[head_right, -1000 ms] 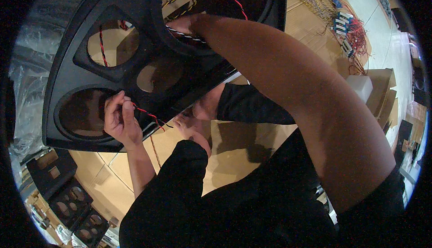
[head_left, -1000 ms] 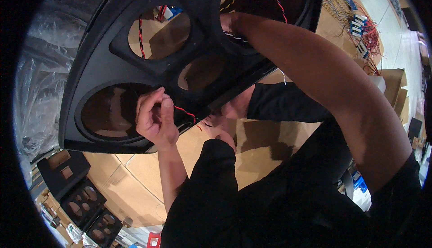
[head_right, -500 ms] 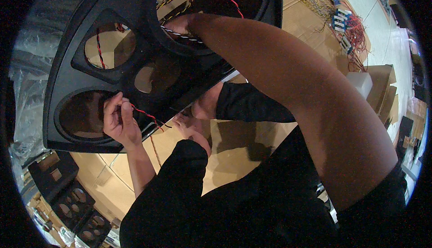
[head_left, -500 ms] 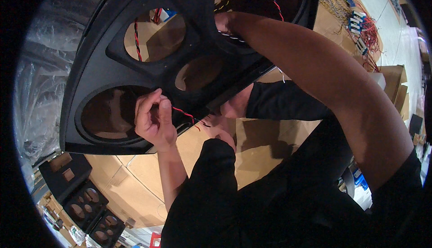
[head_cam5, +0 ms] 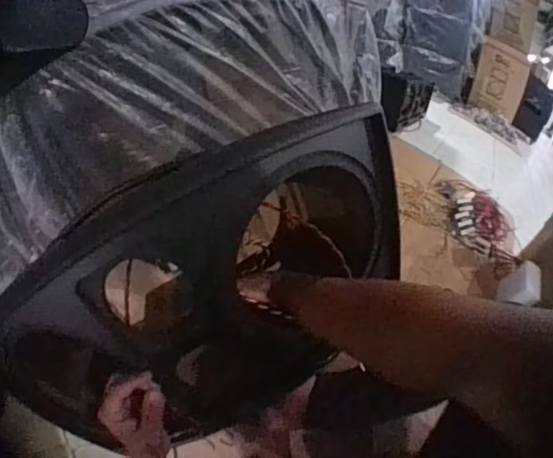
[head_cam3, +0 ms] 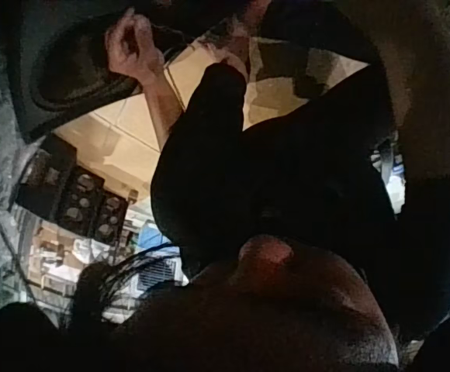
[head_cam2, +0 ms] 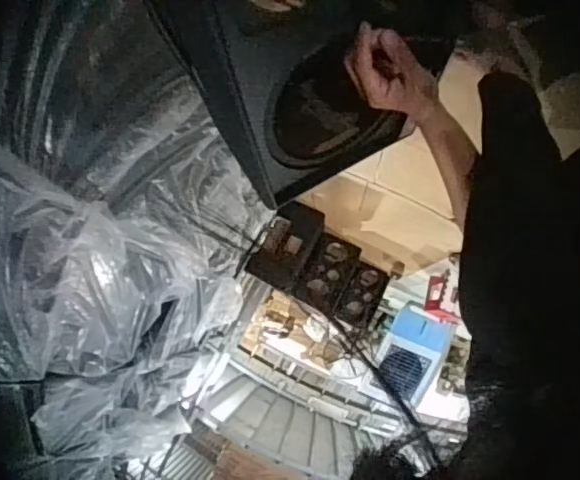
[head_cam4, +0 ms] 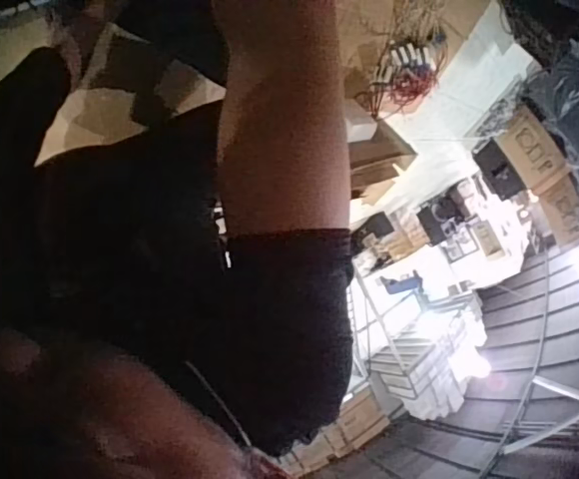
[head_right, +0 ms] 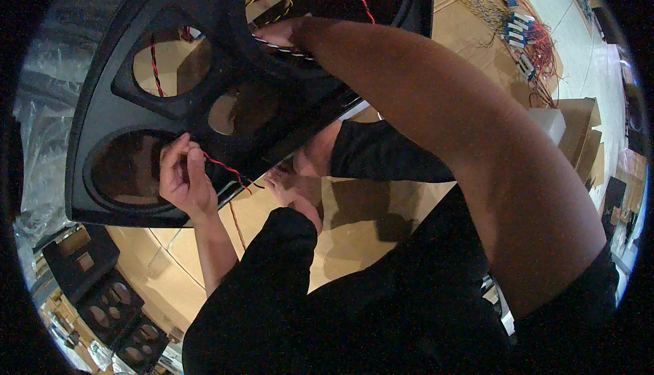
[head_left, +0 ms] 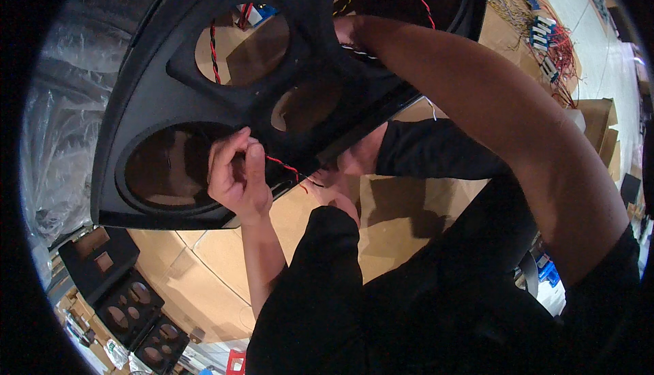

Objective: The person assembles a multi-speaker enclosure by securing internal components with a cordless drill, routing and connecting wires, and attaching a foam liner. The person uses a power drill, wire cutters, and a utility knife to complete the assembly.

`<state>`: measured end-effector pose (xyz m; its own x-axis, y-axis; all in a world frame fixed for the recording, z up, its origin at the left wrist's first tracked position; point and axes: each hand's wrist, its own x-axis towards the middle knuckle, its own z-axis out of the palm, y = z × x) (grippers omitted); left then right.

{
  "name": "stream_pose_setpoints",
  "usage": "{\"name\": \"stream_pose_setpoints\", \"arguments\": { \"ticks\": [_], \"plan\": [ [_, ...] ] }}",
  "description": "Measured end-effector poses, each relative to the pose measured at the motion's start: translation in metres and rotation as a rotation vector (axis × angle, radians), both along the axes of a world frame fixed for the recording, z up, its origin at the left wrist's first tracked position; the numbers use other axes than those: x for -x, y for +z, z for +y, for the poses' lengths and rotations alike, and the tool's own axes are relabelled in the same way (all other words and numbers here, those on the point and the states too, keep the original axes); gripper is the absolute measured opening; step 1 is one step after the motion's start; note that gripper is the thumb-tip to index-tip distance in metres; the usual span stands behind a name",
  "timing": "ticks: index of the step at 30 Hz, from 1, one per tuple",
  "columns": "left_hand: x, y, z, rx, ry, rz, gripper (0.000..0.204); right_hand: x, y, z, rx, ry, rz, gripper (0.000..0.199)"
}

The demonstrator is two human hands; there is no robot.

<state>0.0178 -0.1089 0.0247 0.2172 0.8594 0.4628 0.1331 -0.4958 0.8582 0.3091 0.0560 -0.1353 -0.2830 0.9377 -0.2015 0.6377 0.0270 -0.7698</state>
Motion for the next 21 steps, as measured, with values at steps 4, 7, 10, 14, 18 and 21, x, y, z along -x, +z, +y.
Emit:
{"name": "stream_pose_setpoints", "arguments": {
  "ticks": [4, 7, 10, 14, 18, 21],
  "plan": [
    [0.001, 0.000, 0.000, 0.011, -0.019, -0.023, 0.027, 0.005, 0.025, -0.008, 0.163, 0.059, 0.121, 0.053],
    [-0.003, -0.001, 0.003, -0.036, 0.040, -0.016, 0.020, 0.003, 0.035, -0.011, 0.237, 0.067, 0.190, 0.051],
    [-0.002, -0.003, 0.002, -0.047, 0.043, -0.021, 0.020, 0.004, 0.036, -0.011, 0.328, 0.062, 0.275, 0.049],
    [-0.003, 0.000, 0.002, -0.024, 0.026, -0.012, 0.022, -0.002, 0.032, -0.013, 0.508, 0.034, 0.428, 0.046],
    [-0.005, 0.002, 0.002, -0.004, -0.003, -0.009, 0.026, -0.032, 0.028, -0.029, 0.636, -0.015, 0.474, 0.043],
    [-0.005, 0.005, 0.002, -0.010, 0.019, 0.012, 0.025, -0.050, 0.047, -0.044, 0.603, -0.081, 0.363, 0.040]
  ]
}}
